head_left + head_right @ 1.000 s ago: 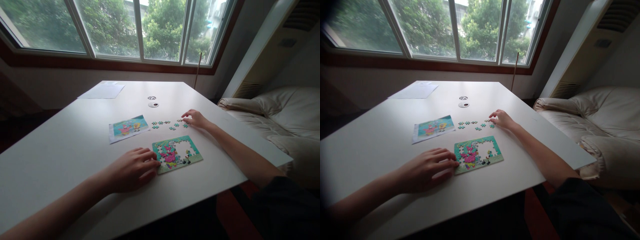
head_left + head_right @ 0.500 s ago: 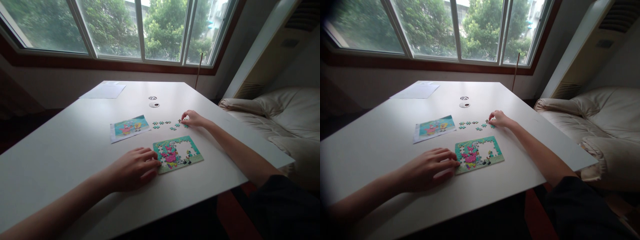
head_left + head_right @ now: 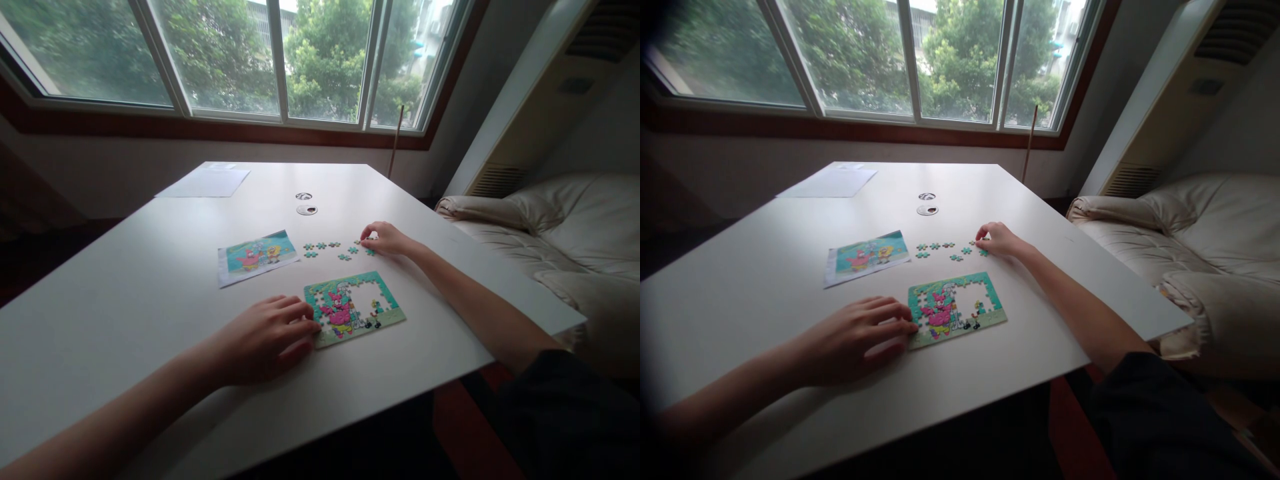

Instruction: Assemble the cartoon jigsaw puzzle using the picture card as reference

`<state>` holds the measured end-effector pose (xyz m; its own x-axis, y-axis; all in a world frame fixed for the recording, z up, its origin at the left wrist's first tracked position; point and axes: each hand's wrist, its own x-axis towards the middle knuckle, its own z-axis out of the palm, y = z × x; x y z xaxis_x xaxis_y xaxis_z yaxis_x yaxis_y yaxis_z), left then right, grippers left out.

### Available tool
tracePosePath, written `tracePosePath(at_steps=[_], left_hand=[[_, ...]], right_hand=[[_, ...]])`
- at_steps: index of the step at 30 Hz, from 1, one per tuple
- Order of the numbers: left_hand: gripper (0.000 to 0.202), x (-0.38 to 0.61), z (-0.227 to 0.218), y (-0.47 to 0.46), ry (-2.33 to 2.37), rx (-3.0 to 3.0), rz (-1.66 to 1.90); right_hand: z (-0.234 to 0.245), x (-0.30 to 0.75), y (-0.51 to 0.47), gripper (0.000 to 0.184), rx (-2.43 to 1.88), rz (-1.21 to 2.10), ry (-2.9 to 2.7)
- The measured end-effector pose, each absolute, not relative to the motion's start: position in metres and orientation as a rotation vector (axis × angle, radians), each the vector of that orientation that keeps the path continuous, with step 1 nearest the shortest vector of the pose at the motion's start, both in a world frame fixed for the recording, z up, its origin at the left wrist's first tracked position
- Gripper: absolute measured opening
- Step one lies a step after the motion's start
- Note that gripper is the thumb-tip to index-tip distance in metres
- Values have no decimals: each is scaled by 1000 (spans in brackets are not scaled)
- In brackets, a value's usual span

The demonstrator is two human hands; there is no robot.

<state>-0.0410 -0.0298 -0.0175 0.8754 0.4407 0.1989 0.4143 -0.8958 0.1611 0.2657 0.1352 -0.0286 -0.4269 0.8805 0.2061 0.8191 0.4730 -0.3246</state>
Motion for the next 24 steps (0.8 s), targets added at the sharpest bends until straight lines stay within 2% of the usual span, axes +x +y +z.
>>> tracePosePath(at_steps=[17, 24], left_hand=[[20, -41, -19, -29, 666, 2944, 348], [18, -39, -18, -28, 668, 2935, 364]], right_hand=[[-16, 309, 134, 20, -1667, 100, -2184], [-13, 283, 131, 22, -1548, 244, -2264]])
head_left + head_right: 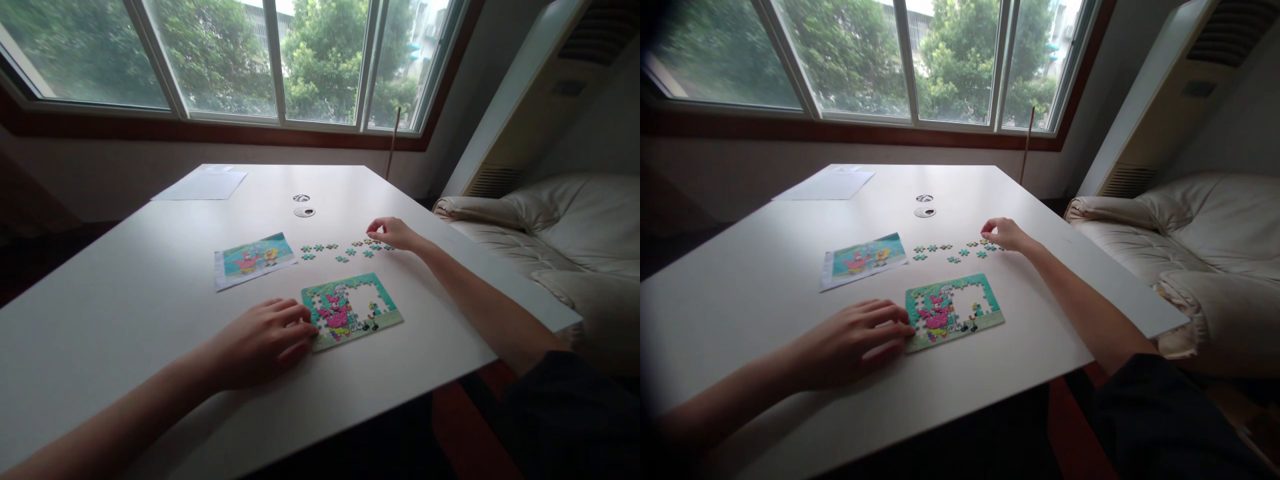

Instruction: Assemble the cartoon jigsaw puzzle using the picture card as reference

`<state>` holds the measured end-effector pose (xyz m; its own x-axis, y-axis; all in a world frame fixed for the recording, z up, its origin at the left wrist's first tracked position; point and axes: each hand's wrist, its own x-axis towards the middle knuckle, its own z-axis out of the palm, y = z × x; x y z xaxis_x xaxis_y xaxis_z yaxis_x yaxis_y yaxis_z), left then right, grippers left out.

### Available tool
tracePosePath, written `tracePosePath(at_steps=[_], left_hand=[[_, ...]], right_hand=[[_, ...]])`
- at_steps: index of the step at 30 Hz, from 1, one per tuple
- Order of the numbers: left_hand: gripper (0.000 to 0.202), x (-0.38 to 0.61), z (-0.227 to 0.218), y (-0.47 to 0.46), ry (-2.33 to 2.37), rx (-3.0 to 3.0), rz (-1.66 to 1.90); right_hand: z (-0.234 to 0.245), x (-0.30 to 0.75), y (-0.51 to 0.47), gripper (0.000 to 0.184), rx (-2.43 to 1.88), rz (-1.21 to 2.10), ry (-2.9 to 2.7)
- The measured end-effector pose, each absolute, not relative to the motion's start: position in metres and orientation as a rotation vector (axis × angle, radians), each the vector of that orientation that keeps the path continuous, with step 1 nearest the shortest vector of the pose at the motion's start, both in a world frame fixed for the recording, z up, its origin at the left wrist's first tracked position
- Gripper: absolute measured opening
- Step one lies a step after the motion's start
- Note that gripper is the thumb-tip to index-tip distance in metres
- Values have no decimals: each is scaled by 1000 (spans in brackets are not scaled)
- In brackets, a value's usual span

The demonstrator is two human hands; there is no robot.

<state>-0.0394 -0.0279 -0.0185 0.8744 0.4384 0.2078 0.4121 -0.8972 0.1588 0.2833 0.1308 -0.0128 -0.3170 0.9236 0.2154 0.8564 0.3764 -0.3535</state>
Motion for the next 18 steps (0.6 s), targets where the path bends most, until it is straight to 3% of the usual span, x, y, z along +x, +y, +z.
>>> tracePosePath(at_steps=[6, 13, 18], left_hand=[[19, -40, -18, -28, 672, 2942, 370], [19, -40, -18, -29, 677, 2968, 366], [18, -39, -15, -30, 677, 2971, 365]], right_hand=[[-6, 245, 135, 19, -1404, 398, -2452], [-8, 212, 150, 30, -1339, 544, -2619], [-6, 201, 157, 24, -1439, 750, -2626]])
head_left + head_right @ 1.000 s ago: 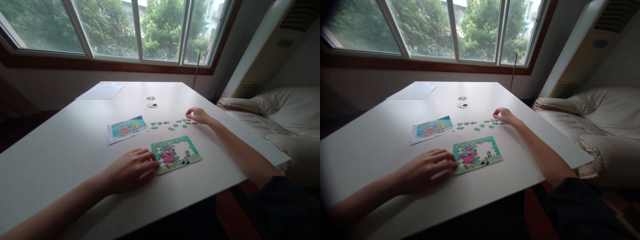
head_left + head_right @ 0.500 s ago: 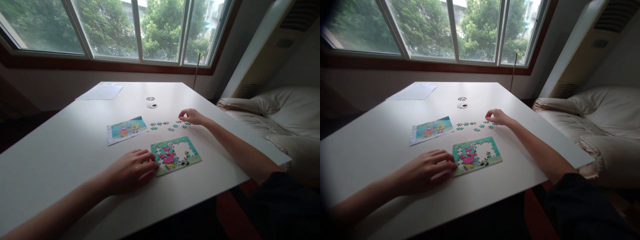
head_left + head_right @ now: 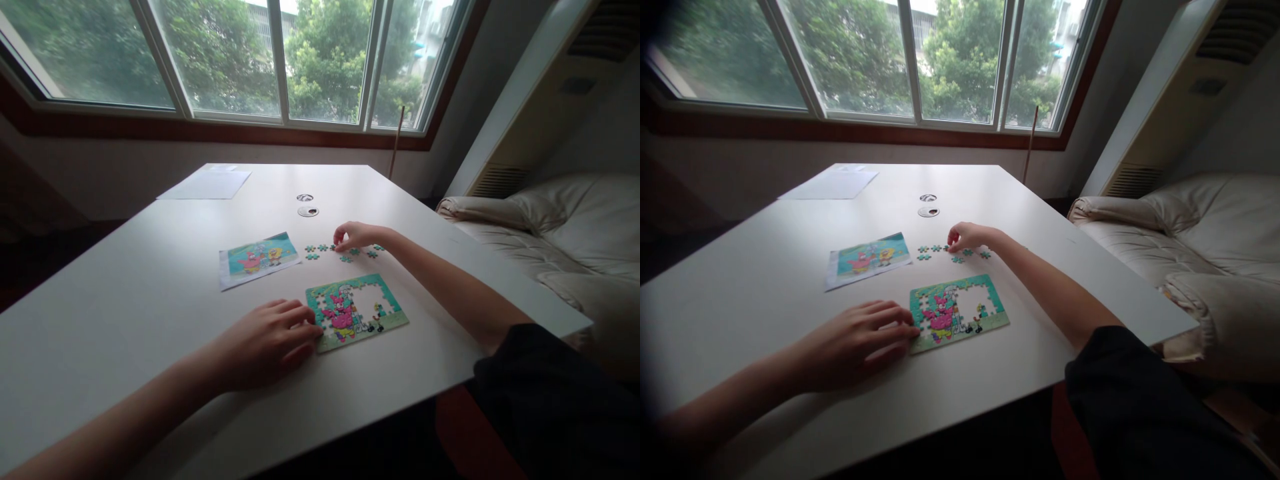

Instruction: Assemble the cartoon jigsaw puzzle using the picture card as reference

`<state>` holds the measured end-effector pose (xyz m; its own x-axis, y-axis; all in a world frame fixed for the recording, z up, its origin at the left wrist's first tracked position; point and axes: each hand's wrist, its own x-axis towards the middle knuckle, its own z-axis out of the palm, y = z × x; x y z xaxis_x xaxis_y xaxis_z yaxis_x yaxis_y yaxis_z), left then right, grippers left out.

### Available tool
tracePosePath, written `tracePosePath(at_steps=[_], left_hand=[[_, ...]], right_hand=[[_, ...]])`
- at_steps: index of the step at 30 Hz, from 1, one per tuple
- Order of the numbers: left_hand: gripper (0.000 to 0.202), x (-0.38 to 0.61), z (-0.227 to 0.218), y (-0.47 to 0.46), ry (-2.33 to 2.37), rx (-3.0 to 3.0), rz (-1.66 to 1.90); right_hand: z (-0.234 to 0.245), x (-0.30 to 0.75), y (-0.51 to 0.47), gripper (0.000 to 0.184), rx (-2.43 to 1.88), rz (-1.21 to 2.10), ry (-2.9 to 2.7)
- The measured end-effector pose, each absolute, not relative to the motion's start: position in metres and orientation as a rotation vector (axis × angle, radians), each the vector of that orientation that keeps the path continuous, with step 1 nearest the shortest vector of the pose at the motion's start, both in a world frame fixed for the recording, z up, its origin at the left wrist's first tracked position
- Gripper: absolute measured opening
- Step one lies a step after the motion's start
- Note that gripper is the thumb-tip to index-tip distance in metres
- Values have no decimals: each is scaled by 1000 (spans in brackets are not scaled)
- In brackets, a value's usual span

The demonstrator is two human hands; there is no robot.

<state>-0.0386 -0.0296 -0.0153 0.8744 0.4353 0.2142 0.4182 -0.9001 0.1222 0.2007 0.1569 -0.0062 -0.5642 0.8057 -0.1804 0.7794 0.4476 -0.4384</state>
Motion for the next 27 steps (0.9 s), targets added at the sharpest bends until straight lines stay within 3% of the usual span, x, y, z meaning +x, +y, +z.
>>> tracePosePath(at_steps=[8, 19, 27], left_hand=[[18, -38, -14, -31, 680, 2975, 367], [19, -37, -16, -29, 668, 2988, 370], [19, -38, -17, -30, 683, 2962, 347]], right_hand=[[-6, 203, 139, 19, -1259, 749, -2570], [11, 242, 58, 14, -858, 1365, -2397], [8, 238, 30, 19, -809, 1394, -2503]])
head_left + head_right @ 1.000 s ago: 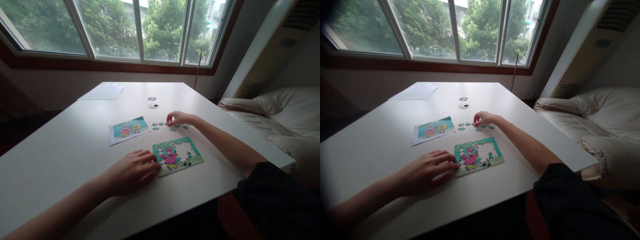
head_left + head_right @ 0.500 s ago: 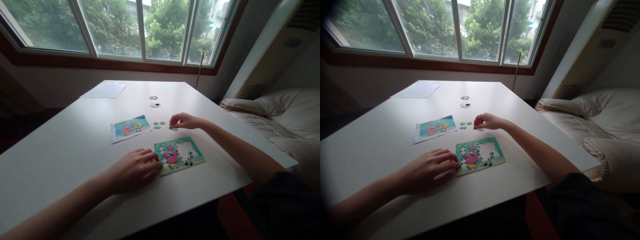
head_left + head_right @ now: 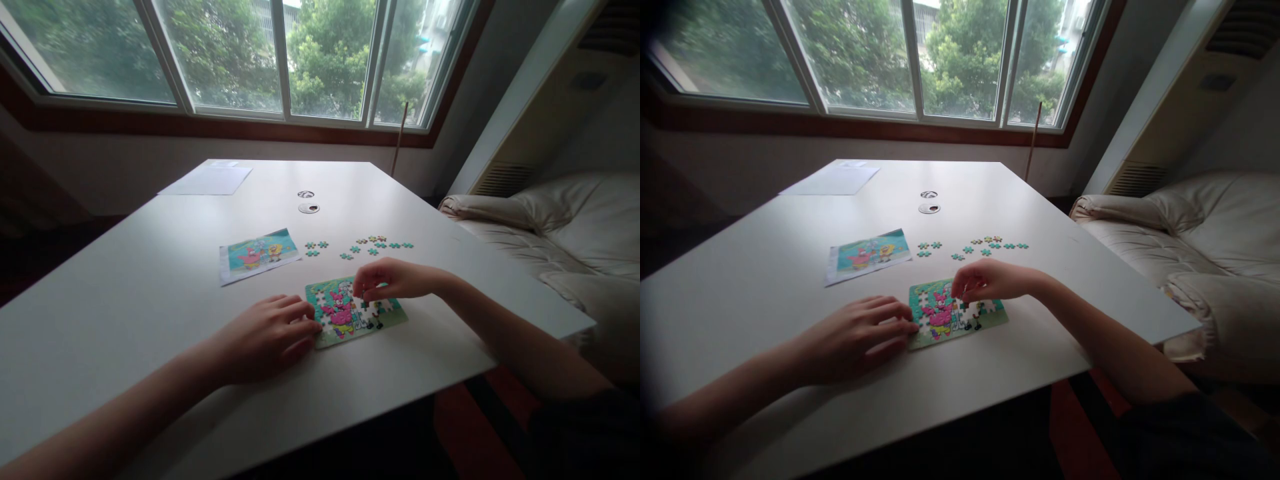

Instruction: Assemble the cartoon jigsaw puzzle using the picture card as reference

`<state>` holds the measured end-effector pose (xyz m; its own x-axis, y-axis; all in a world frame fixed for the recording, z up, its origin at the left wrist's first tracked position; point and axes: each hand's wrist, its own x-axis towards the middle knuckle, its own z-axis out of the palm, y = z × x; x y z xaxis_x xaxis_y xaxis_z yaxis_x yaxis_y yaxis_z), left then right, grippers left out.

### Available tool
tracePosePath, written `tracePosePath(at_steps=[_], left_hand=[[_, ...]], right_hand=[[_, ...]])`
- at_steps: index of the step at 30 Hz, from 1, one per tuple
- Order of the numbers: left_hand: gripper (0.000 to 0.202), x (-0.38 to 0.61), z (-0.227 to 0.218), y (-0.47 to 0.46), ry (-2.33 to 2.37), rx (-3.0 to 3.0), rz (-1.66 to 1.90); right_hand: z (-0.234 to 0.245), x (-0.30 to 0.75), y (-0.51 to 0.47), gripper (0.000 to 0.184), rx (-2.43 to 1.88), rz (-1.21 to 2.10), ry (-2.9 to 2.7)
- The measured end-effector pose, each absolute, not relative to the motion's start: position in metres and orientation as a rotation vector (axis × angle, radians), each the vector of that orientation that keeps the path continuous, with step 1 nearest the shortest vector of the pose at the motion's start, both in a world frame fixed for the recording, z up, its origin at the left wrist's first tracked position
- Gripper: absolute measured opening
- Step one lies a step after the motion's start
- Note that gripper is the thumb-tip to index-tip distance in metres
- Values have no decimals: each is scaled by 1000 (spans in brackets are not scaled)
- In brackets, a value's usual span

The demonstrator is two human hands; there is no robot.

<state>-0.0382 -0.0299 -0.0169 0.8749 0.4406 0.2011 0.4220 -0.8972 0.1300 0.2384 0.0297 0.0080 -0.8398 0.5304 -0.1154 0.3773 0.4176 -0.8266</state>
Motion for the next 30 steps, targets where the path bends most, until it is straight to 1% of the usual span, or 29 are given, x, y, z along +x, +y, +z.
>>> tracePosePath(at_steps=[15, 21, 30], left_hand=[[18, -39, -16, -30, 673, 2963, 371], [18, -38, -17, -29, 671, 2966, 384], [18, -38, -16, -30, 659, 2972, 403]], right_hand=[[2, 230, 19, 16, -884, 1058, -2646], [2, 234, 22, 16, -831, 925, -2694], [6, 244, 30, 9, -914, 721, -2706]])
